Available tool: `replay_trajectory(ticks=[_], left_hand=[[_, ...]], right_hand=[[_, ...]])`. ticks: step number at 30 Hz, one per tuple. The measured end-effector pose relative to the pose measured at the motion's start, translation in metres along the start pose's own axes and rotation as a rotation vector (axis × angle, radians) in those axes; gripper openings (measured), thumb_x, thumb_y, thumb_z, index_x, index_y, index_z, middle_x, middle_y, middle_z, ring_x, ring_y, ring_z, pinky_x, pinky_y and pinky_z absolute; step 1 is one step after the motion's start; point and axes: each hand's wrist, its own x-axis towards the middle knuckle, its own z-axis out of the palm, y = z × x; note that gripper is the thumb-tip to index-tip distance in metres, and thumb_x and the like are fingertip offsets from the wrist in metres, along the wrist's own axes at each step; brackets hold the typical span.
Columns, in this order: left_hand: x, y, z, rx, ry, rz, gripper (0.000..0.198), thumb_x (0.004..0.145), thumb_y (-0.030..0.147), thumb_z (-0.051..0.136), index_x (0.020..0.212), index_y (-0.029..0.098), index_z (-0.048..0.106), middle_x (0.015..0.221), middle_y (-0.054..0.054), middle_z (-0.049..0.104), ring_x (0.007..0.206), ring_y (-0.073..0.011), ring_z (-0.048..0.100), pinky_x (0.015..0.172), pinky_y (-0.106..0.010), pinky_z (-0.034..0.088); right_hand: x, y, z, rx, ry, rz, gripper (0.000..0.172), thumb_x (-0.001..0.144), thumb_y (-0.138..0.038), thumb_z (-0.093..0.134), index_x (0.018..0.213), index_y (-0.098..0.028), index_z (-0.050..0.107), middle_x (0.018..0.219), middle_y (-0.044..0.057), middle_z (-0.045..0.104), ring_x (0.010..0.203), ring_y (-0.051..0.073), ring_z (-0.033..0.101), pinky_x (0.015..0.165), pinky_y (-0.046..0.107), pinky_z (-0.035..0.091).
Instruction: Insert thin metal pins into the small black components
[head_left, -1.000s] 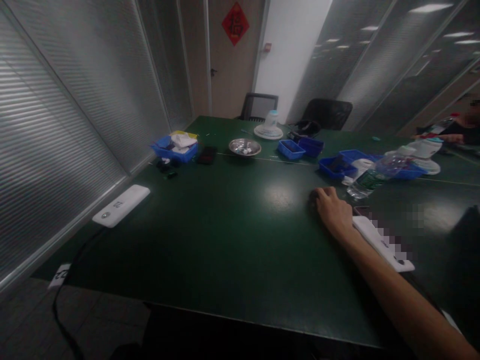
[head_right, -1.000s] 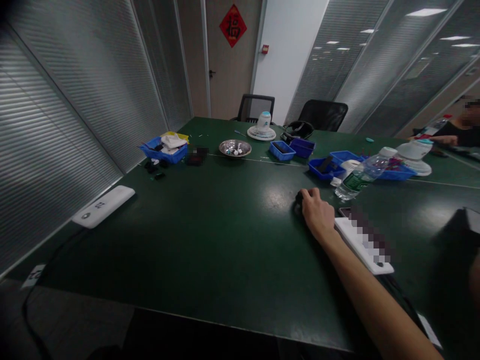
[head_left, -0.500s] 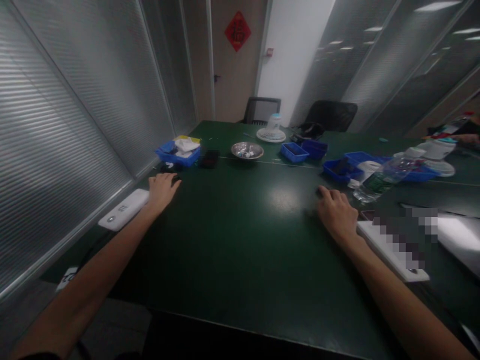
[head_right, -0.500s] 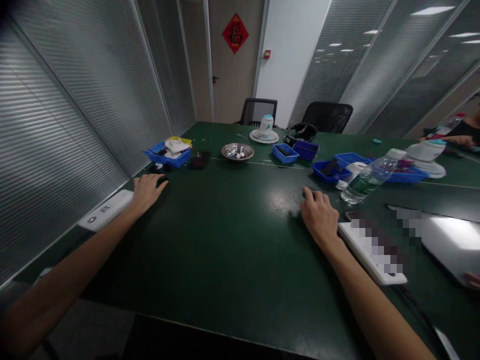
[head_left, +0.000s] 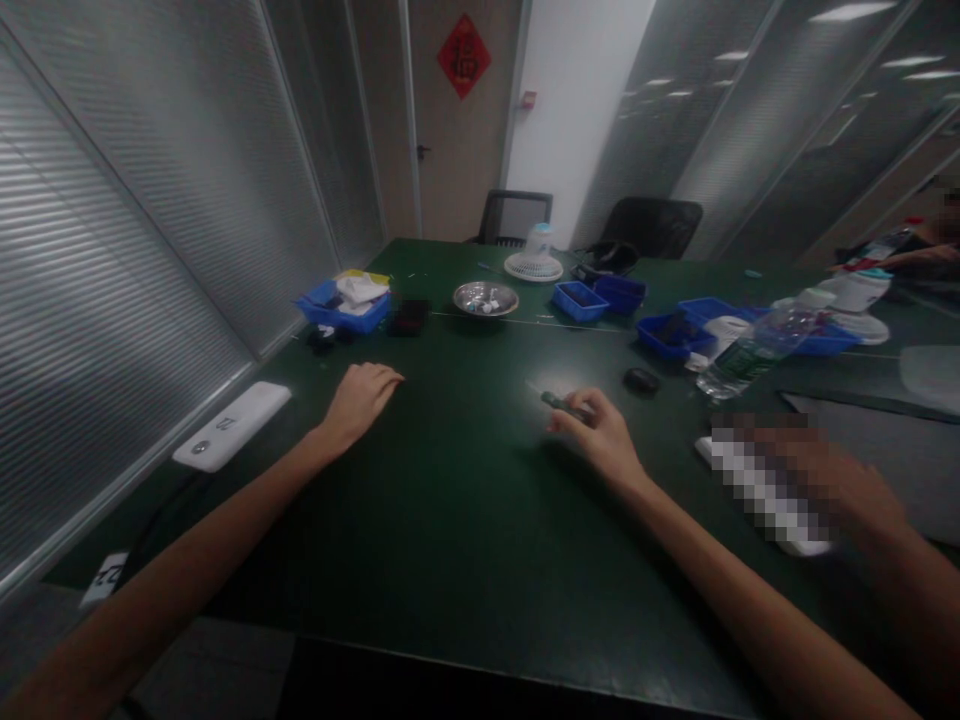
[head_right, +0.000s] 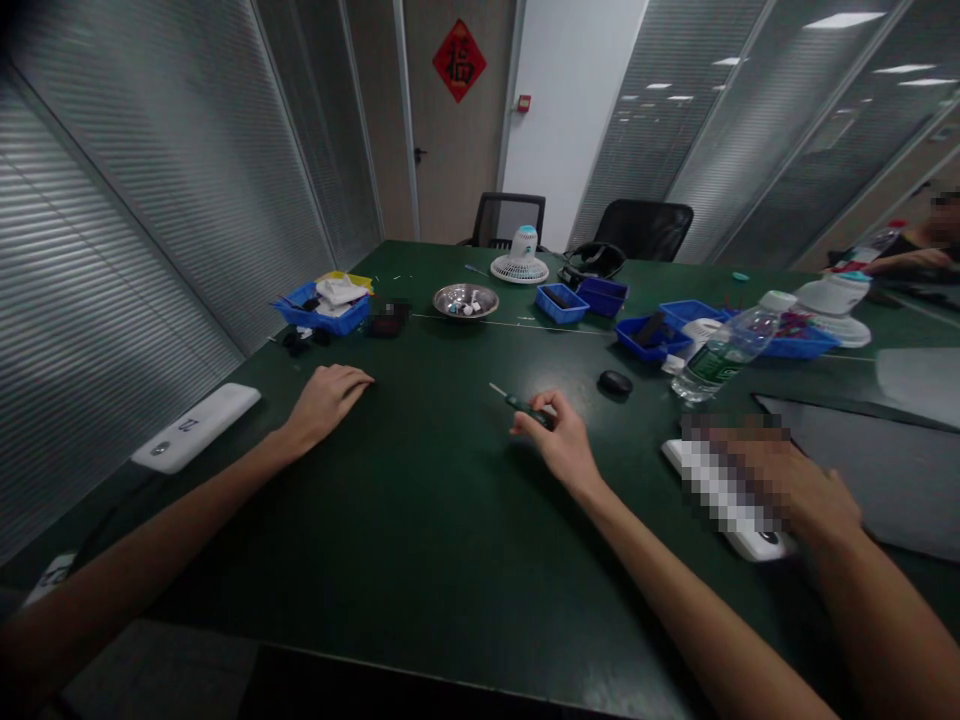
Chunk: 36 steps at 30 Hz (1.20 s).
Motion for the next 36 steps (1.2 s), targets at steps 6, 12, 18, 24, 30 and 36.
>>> replay_trajectory(ticks=[6,12,18,24,30,36], left_hand=[[-0.022,0.103,0.016,-0.53,-0.158,0.124,0.023,0.102,0.029,0.059,0.122,0.026,0.07,0.119,-0.004,0.071,0.106,-0.0214,0.065,0.092,-0.038,0.052],[-0.036,0.133,0.015,-0.648,-0.245,0.123,0.018,0.102,0.027,0.061,0.118,0.025,0.069,0.116,-0.004,0.068,0.105,-0.0198,0.064,0.091,-0.035,0.053],[-0.036,0.125,0.018,-0.59,-0.228,0.138,0.03,0.096,0.03,0.071,0.125,0.024,0.065,0.119,-0.005,0.066,0.111,-0.0218,0.061,0.096,-0.038,0.051],[-0.032,0.12,0.02,-0.575,-0.248,0.178,0.016,0.101,0.028,0.064,0.115,0.023,0.071,0.112,-0.004,0.067,0.105,-0.0206,0.061,0.092,-0.037,0.05],[-0.031,0.12,0.018,-0.604,-0.27,0.163,0.017,0.101,0.026,0.065,0.116,0.022,0.072,0.114,-0.005,0.068,0.106,-0.0206,0.061,0.092,-0.037,0.051],[-0.031,0.119,0.02,-0.608,-0.276,0.198,0.018,0.101,0.025,0.064,0.117,0.023,0.072,0.116,-0.005,0.068,0.11,-0.0208,0.061,0.095,-0.037,0.05]], right_hand=[[-0.018,-0.018,0.03,-0.243,-0.29,-0.157,0.033,0.104,-0.048,0.051,0.126,-0.028,0.066,0.117,0.007,0.066,0.1,0.024,0.066,0.084,0.042,0.056],[-0.031,-0.018,0.027,-0.334,-0.34,-0.259,0.029,0.103,-0.044,0.057,0.119,-0.024,0.069,0.11,0.006,0.072,0.089,0.021,0.068,0.076,0.035,0.056],[-0.035,-0.012,0.024,-0.362,-0.413,-0.337,0.029,0.103,-0.038,0.059,0.126,-0.024,0.068,0.117,0.006,0.074,0.094,0.019,0.071,0.081,0.033,0.057],[-0.033,-0.009,0.024,-0.37,-0.448,-0.404,0.023,0.102,-0.035,0.06,0.12,-0.023,0.068,0.107,0.006,0.073,0.089,0.019,0.069,0.079,0.033,0.055],[-0.033,-0.01,0.026,-0.414,-0.479,-0.43,0.023,0.102,-0.034,0.059,0.121,-0.024,0.068,0.103,0.005,0.069,0.084,0.017,0.066,0.074,0.031,0.052],[-0.035,-0.012,0.028,-0.511,-0.497,-0.472,0.025,0.104,-0.034,0.056,0.124,-0.023,0.067,0.102,0.005,0.067,0.082,0.017,0.064,0.07,0.03,0.05]])
